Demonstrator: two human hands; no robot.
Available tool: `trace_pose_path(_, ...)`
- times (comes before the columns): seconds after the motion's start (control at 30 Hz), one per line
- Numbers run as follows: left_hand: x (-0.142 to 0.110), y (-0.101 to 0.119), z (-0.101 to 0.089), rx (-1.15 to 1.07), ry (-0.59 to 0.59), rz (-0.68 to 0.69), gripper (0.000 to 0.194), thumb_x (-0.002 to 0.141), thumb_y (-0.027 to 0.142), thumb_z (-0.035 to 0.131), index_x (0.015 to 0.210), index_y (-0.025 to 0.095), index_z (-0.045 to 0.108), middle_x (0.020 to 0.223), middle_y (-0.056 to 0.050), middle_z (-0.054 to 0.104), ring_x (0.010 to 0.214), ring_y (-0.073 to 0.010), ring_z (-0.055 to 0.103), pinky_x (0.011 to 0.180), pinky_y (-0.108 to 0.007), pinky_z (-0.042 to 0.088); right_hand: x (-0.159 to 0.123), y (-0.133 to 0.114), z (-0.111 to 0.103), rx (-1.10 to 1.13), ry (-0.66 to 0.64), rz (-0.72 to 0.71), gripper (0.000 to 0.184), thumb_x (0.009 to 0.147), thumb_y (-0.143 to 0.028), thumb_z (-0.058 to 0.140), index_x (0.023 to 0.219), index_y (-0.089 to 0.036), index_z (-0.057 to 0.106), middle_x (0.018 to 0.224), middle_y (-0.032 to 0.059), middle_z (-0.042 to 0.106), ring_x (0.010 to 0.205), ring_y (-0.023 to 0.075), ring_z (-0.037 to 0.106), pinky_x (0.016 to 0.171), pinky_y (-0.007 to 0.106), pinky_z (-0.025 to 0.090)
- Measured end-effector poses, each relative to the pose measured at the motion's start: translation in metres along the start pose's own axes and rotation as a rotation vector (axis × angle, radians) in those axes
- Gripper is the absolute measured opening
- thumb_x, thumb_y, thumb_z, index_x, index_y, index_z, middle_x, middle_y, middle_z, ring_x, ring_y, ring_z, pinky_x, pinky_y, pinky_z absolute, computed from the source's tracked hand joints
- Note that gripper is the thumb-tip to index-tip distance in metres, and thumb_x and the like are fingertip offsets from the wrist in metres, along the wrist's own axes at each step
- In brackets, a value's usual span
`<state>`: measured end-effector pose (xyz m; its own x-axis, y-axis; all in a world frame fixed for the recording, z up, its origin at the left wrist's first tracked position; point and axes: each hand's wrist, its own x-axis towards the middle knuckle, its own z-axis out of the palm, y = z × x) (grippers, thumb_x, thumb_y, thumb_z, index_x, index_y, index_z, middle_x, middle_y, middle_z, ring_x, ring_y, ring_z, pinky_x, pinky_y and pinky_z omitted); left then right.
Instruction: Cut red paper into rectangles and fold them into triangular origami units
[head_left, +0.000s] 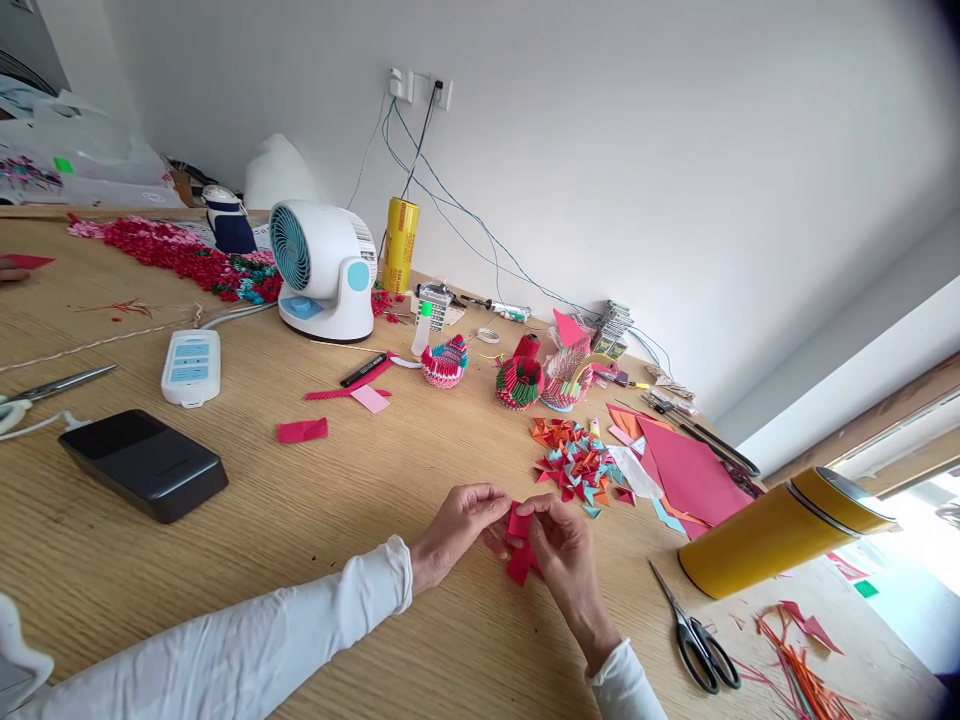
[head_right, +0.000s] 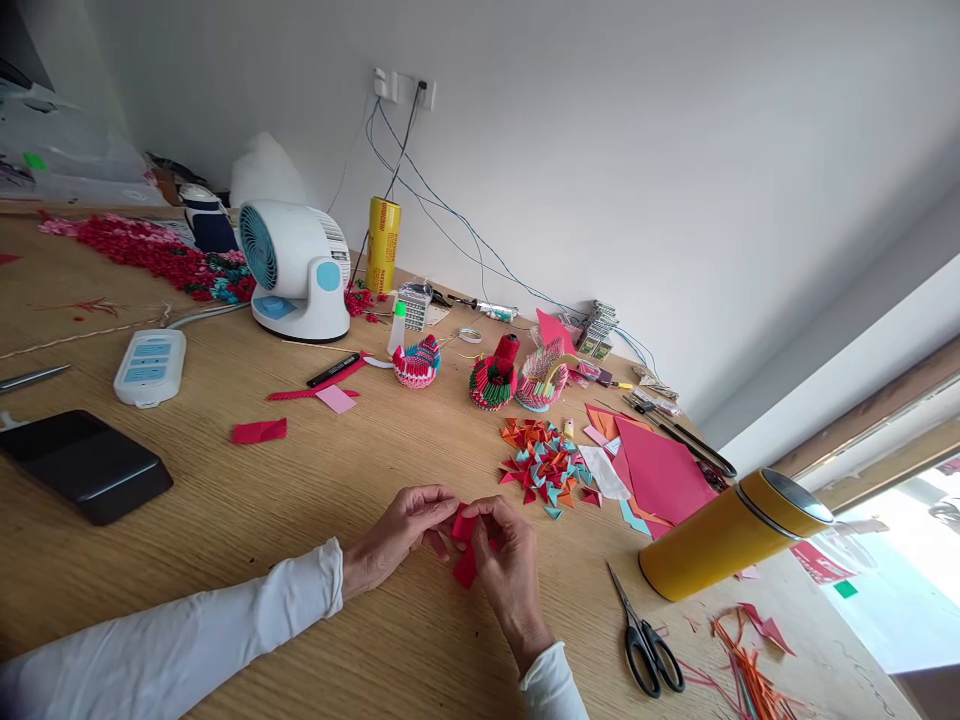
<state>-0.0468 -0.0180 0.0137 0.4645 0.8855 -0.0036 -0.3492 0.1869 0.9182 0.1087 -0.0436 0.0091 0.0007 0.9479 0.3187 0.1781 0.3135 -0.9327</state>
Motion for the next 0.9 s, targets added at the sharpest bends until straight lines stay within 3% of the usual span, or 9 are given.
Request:
trace_pose_path(0.3,0.000,-0.005,-0.006,-0.021,-0.027,-0.003,0.045,0.070,0.038,0.079,0.100,0.010,0.061,0.084,-0.008,0.071,0.073,-0.0187,0.070,0.063,-0.028,0.055,0.001,-0.004,-0.005,-0.076,-0.017,0.005,0.024,0.088,-0.038,0.057,0.094,-0.017,0.066,0.075,0.0047,0.069,0.063,0.0180,0.064,0.057,0.027,0.049)
trace_pose_path(0.43,0.001,-0.003,-0.008,0.062,0.050,0.063,0.050,0.073,0.040,0.075,0.109,0.014,0.052,0.084,-0.006,0.068,0.071,-0.0173,0.068,0.057,-0.026,0.054,-0.005,-0.014,-0.011,-0.396,0.083,-0.111,0.021,0.093,-0.032,0.050,0.102,-0.020,0.064,0.093,0.0078,0.070,0.080,0.0218,0.064,0.071,0.032,0.048)
trace_pose_path(0.6,0.003,-0.003,-0.012,0.252,0.115,0.173,0.041,0.082,0.039,0.065,0.110,0.018,0.044,0.088,-0.005,0.067,0.069,-0.0127,0.062,0.048,-0.017,0.044,-0.021,-0.017,-0.005,-0.836,-0.193,-0.327,0.017,0.090,-0.022,0.053,0.098,-0.025,0.067,0.107,0.0081,0.066,0.099,0.0262,0.058,0.085,0.041,0.038)
trace_pose_path(0.67,0.002,-0.004,-0.012,0.303,0.114,0.194,0.037,0.084,0.039,0.063,0.108,0.019,0.043,0.088,-0.005,0.067,0.066,-0.0115,0.060,0.047,-0.017,0.043,-0.022,-0.014,-0.005,-0.903,-0.205,-0.347,0.018,0.090,-0.020,0.053,0.099,-0.026,0.067,0.111,0.0080,0.065,0.105,0.0275,0.055,0.089,0.045,0.033)
trace_pose_path(0.77,0.001,-0.005,-0.010,0.339,0.099,0.211,0.033,0.086,0.039,0.060,0.106,0.019,0.043,0.088,-0.005,0.067,0.064,-0.0109,0.057,0.049,-0.018,0.043,-0.014,-0.014,-0.011,-0.872,-0.105,-0.288,0.019,0.093,-0.023,0.050,0.099,-0.026,0.067,0.110,0.0069,0.066,0.104,0.0267,0.057,0.090,0.045,0.031)
trace_pose_path(0.9,-0.001,-0.008,-0.007,0.432,0.062,0.278,0.026,0.089,0.037,0.056,0.105,0.020,0.044,0.087,-0.004,0.068,0.065,-0.0108,0.057,0.058,-0.021,0.044,0.001,-0.023,-0.017,-0.614,-0.007,-0.169,0.028,0.097,-0.033,0.042,0.102,-0.025,0.068,0.103,0.0069,0.070,0.098,0.0250,0.061,0.087,0.039,0.038)
